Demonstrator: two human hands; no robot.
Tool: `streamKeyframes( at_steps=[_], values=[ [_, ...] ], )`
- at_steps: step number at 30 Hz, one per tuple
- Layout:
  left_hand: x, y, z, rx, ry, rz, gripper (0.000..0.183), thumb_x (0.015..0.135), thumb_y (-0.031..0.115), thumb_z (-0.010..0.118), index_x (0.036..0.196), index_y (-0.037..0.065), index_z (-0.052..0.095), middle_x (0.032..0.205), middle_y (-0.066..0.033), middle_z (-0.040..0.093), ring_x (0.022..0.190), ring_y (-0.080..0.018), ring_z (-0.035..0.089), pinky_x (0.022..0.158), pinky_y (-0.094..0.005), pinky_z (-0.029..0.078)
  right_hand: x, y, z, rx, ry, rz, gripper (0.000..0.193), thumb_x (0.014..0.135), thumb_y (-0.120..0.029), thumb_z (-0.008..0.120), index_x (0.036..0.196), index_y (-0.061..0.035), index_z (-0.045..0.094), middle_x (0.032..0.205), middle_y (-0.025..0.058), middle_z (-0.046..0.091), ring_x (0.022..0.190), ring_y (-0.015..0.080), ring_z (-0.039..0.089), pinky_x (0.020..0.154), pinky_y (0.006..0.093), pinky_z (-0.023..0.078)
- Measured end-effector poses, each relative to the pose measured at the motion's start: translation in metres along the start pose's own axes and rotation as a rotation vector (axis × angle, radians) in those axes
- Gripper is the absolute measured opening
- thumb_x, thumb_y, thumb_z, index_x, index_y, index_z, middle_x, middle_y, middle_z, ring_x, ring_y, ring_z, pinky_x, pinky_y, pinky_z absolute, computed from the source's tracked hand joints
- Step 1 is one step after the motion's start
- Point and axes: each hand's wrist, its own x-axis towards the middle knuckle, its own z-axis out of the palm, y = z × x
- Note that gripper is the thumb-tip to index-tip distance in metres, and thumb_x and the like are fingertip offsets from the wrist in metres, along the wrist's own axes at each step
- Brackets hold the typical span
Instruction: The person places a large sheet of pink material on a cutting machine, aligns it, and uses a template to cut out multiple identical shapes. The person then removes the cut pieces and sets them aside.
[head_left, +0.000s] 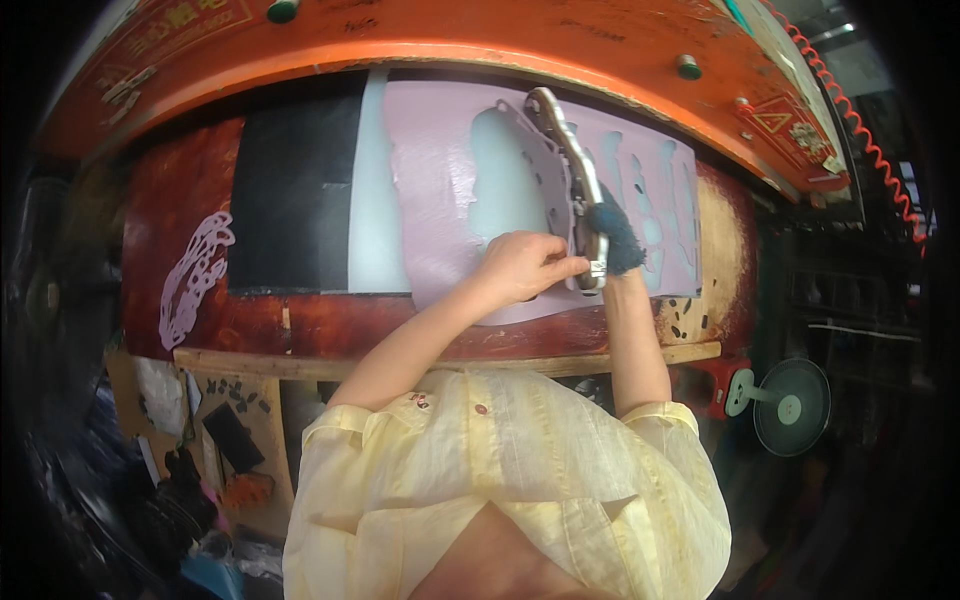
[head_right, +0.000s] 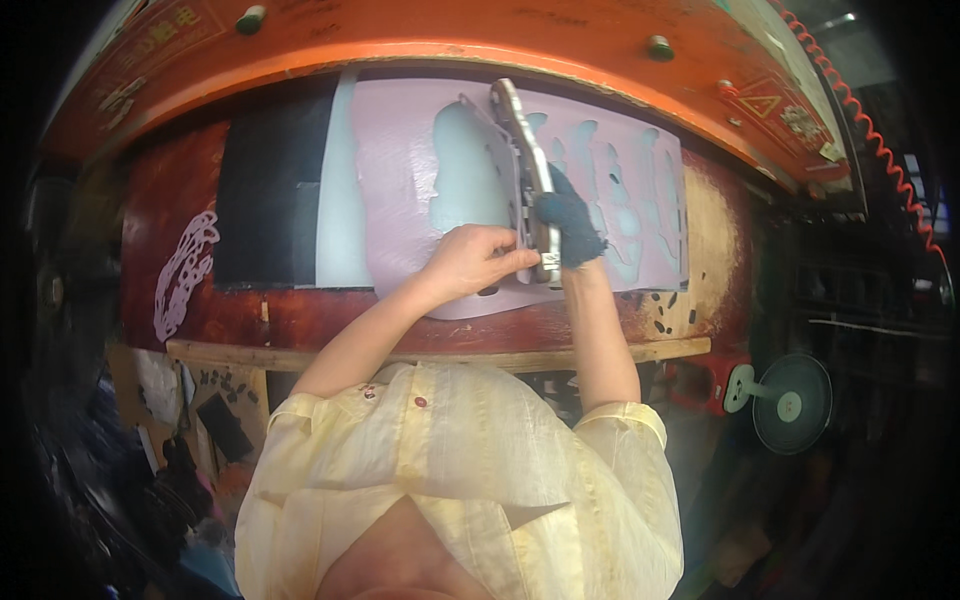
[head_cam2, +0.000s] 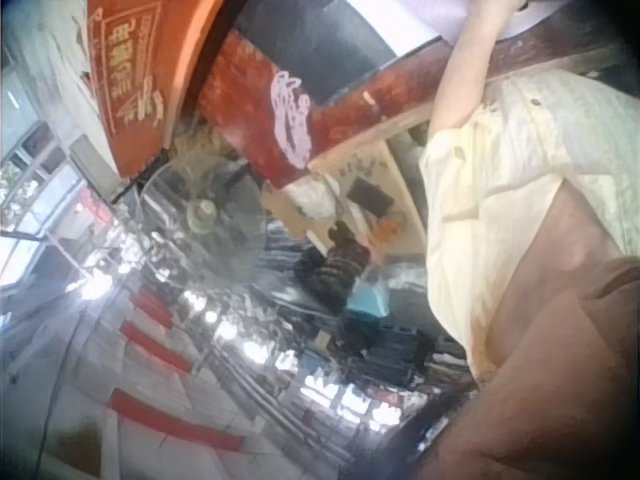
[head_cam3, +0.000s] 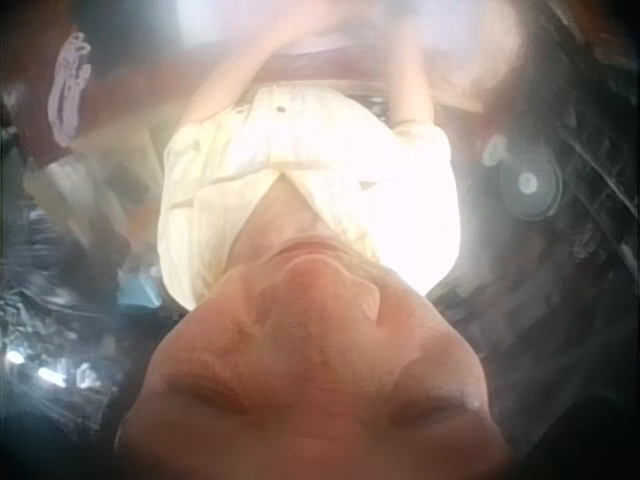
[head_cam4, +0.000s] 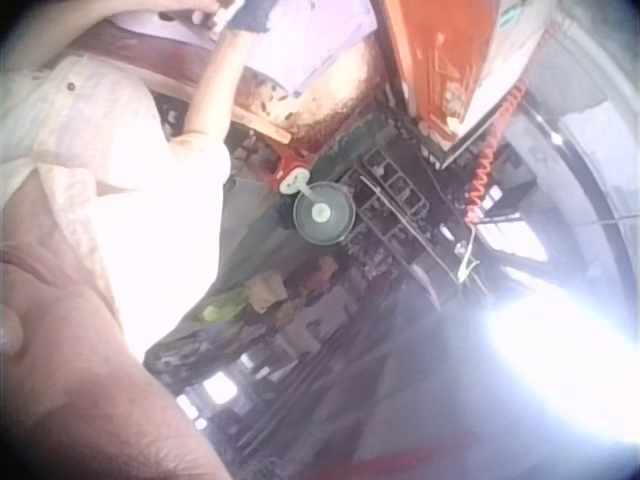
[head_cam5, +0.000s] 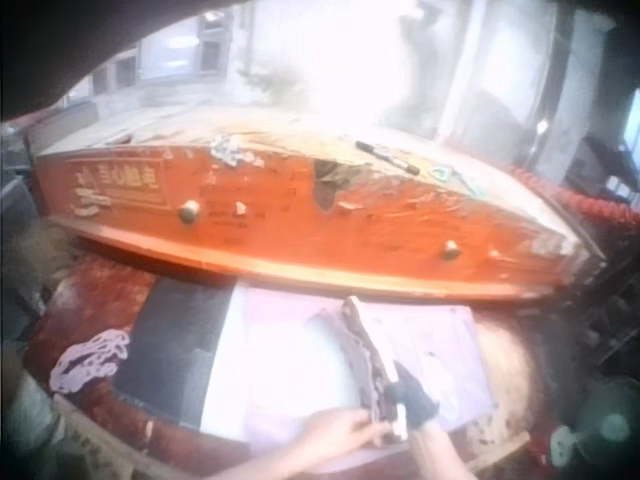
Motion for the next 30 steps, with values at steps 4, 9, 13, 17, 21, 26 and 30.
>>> streamKeyframes(
  at_steps=[4,9,13,17,21,26,30],
  values=[
    [-0.024,-0.041,-0.007,0.207,0.208,0.145,0.041,0.091,0.036,0.056,0.073,-0.001,0.058,0.066,-0.0158,0.059,0.058,-0.0288,0.058,0.055,-0.0386,0.044,-0.005,-0.012,-0.002,0.246,-0.129,0.038,0.087,0.065,-0.028,0.072,0.138,-0.0008,0.036,0.120,0.0152,0.054,0.092,0.0218,0.062,0.079,0.0301,0.055],
    [-0.065,-0.053,-0.012,-0.164,0.155,-0.236,0.036,0.093,0.031,0.054,0.076,0.000,0.057,0.060,-0.0092,0.056,0.049,-0.0165,0.056,0.049,-0.0323,0.043,-0.027,-0.042,-0.026,0.493,-0.206,-0.042,0.076,0.070,-0.024,0.070,0.136,-0.0018,0.041,0.121,0.0180,0.055,0.095,0.0245,0.063,0.077,0.0308,0.055],
    [-0.055,-0.036,0.006,-0.314,0.070,-0.193,0.032,0.094,0.029,0.054,0.081,0.001,0.059,0.059,-0.0057,0.055,0.049,-0.0116,0.055,0.048,-0.0277,0.042,-0.047,-0.064,-0.079,0.029,0.117,-0.091,0.072,0.071,-0.023,0.069,0.135,-0.0020,0.043,0.123,0.0198,0.054,0.097,0.0256,0.063,0.077,0.0312,0.054],
    [-0.042,-0.021,0.041,-0.747,0.125,-0.221,0.031,0.093,0.029,0.056,0.085,-0.001,0.059,0.064,-0.0057,0.061,0.051,-0.0129,0.058,0.047,-0.0278,0.043,-0.056,-0.043,-0.130,-1.625,0.448,-0.146,0.067,0.073,-0.031,0.070,0.130,-0.0032,0.050,0.125,0.0157,0.055,0.112,0.0279,0.055,0.092,0.0350,0.046],
    [-0.040,-0.026,0.060,-1.067,0.079,-0.226,0.022,0.095,0.023,0.053,0.104,0.003,0.058,0.083,-0.0024,0.061,0.064,-0.0078,0.056,0.056,-0.0214,0.045,-0.060,-0.039,-0.138,-2.051,0.348,-0.149,0.061,0.076,-0.041,0.066,0.126,-0.0075,0.054,0.120,0.0136,0.058,0.114,0.0277,0.054,0.091,0.0356,0.046],
    [-0.045,-0.039,0.058,-1.117,0.061,-0.248,0.020,0.095,0.020,0.053,0.106,0.003,0.056,0.085,0.0002,0.057,0.066,-0.0064,0.052,0.059,-0.0222,0.043,-0.046,-0.035,-0.064,-0.652,0.059,0.583,0.051,0.088,-0.047,0.052,0.117,-0.0055,0.058,0.114,0.0123,0.060,0.097,0.0262,0.061,0.080,0.0359,0.050],
    [-0.052,-0.043,0.036,-1.065,0.013,-0.217,0.018,0.096,0.018,0.051,0.107,0.004,0.056,0.083,0.0021,0.055,0.064,-0.0055,0.048,0.060,-0.0223,0.041,-0.010,0.020,0.011,-0.061,0.197,0.493,0.046,0.089,-0.046,0.055,0.108,-0.0041,0.060,0.096,0.0096,0.062,0.085,0.0220,0.060,0.072,0.0328,0.050]
  ],
)
